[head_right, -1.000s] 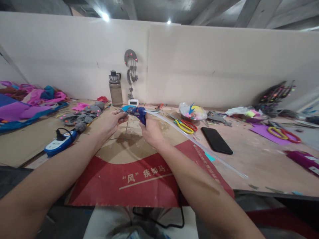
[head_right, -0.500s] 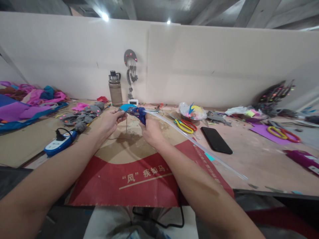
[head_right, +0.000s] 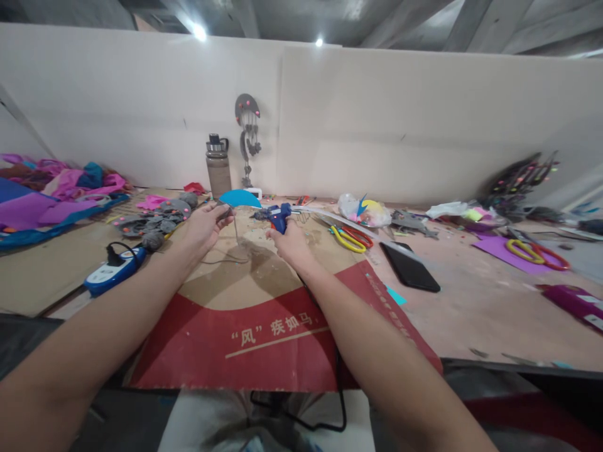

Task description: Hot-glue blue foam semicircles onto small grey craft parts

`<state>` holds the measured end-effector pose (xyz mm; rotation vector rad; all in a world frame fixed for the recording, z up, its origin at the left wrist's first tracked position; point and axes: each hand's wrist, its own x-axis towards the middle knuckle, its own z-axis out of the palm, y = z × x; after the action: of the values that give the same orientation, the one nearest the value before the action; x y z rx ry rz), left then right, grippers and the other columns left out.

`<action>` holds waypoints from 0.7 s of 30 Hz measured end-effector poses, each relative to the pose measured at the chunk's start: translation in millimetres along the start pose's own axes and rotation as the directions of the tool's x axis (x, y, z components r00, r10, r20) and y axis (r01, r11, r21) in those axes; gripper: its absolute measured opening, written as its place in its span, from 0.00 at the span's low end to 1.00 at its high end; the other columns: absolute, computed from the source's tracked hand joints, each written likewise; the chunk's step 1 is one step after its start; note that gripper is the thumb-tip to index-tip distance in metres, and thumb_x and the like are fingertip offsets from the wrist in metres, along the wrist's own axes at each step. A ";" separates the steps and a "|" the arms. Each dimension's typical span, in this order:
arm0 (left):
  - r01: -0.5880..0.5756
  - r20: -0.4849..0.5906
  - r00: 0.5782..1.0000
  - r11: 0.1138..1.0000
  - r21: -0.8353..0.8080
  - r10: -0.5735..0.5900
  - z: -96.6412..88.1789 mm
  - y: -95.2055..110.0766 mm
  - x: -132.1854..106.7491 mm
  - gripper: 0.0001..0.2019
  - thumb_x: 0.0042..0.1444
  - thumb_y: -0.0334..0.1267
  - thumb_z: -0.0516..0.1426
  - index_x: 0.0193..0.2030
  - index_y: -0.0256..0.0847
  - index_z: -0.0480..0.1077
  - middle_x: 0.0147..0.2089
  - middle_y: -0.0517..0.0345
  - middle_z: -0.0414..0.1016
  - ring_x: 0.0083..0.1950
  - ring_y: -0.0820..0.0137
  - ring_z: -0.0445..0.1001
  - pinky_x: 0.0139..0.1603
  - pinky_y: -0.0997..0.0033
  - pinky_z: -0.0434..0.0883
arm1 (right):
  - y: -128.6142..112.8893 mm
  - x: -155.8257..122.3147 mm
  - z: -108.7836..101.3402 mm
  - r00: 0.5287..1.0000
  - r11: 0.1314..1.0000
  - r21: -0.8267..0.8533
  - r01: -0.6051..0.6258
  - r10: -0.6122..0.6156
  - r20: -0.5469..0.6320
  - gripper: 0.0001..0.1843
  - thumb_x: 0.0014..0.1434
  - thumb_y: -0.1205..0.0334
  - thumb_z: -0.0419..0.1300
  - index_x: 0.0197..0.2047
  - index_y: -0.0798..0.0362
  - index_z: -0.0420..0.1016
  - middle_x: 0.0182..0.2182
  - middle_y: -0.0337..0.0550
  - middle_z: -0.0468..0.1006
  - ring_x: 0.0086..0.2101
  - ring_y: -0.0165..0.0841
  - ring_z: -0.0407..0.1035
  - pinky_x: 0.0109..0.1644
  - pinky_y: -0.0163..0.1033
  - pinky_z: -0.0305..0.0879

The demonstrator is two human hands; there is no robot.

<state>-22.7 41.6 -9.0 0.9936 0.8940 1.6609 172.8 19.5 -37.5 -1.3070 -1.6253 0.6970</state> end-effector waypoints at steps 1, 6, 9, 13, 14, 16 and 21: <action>0.001 0.011 1.000 1.000 0.013 -0.001 0.3 -0.7 -0.4 0.04 0.49 0.28 0.61 0.26 0.34 0.70 0.27 0.57 0.72 0.29 0.77 0.71 0.31 0.78 0.70 | 2.0 2.7 0.0 0.995 0.994 0.047 -0.095 0.093 0.040 0.09 0.55 0.60 0.56 0.40 0.52 0.64 0.27 0.42 0.75 0.21 0.32 0.68 0.25 0.38 0.64; -0.058 0.039 0.998 0.994 0.095 0.054 6.1 -2.5 -7.0 0.05 0.49 0.31 0.61 0.26 0.35 0.69 0.28 0.57 0.72 0.30 0.76 0.72 0.32 0.76 0.70 | 11.2 10.2 -9.7 0.996 0.956 -0.278 -0.093 0.092 -0.019 0.08 0.54 0.59 0.58 0.27 0.51 0.64 0.22 0.44 0.72 0.27 0.37 0.70 0.34 0.42 0.66; -0.139 0.065 0.990 0.971 0.194 0.129 11.5 -0.1 -13.7 0.04 0.50 0.33 0.62 0.28 0.36 0.70 0.29 0.56 0.73 0.30 0.74 0.73 0.34 0.73 0.71 | 8.0 6.8 -13.4 0.984 0.915 -0.400 0.051 -0.115 -0.137 0.08 0.53 0.58 0.58 0.26 0.52 0.65 0.28 0.49 0.73 0.38 0.40 0.70 0.46 0.47 0.65; -0.257 0.123 0.966 0.907 0.334 0.229 16.1 3.7 -22.4 0.03 0.50 0.33 0.61 0.31 0.38 0.72 0.29 0.57 0.75 0.31 0.72 0.74 0.36 0.72 0.70 | -14.4 -1.4 4.3 0.995 0.997 -0.013 0.074 -0.075 -0.065 0.10 0.55 0.56 0.57 0.37 0.53 0.65 0.38 0.48 0.74 0.40 0.36 0.70 0.48 0.46 0.66; -0.293 0.138 0.956 0.885 0.362 0.260 16.4 4.5 -24.1 0.02 0.50 0.33 0.61 0.31 0.39 0.72 0.29 0.57 0.75 0.31 0.71 0.74 0.37 0.72 0.70 | -21.3 -3.2 11.9 0.997 0.984 0.161 0.074 -0.073 -0.016 0.12 0.55 0.56 0.57 0.40 0.52 0.63 0.42 0.48 0.74 0.42 0.34 0.70 0.48 0.44 0.66; -0.356 0.158 0.934 0.835 0.420 0.319 16.2 5.6 -26.4 0.03 0.49 0.33 0.61 0.33 0.39 0.73 0.30 0.58 0.75 0.32 0.71 0.73 0.37 0.73 0.68 | -33.2 -5.7 26.9 0.997 0.892 0.451 0.034 -0.060 0.043 0.16 0.53 0.58 0.59 0.43 0.51 0.60 0.44 0.47 0.73 0.43 0.31 0.70 0.50 0.41 0.66; -0.360 0.155 0.933 0.844 0.398 0.326 14.7 5.8 -24.9 0.03 0.50 0.34 0.61 0.32 0.39 0.71 0.29 0.60 0.74 0.32 0.73 0.71 0.36 0.75 0.68 | -42.3 -7.8 45.1 0.990 0.777 0.619 -0.116 0.043 0.132 0.17 0.53 0.55 0.60 0.41 0.50 0.58 0.29 0.33 0.69 0.23 0.23 0.64 0.30 0.34 0.66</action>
<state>-6.4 17.8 -2.9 1.5867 1.0953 1.7392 113.9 5.1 -23.0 -0.8507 -1.2492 1.2583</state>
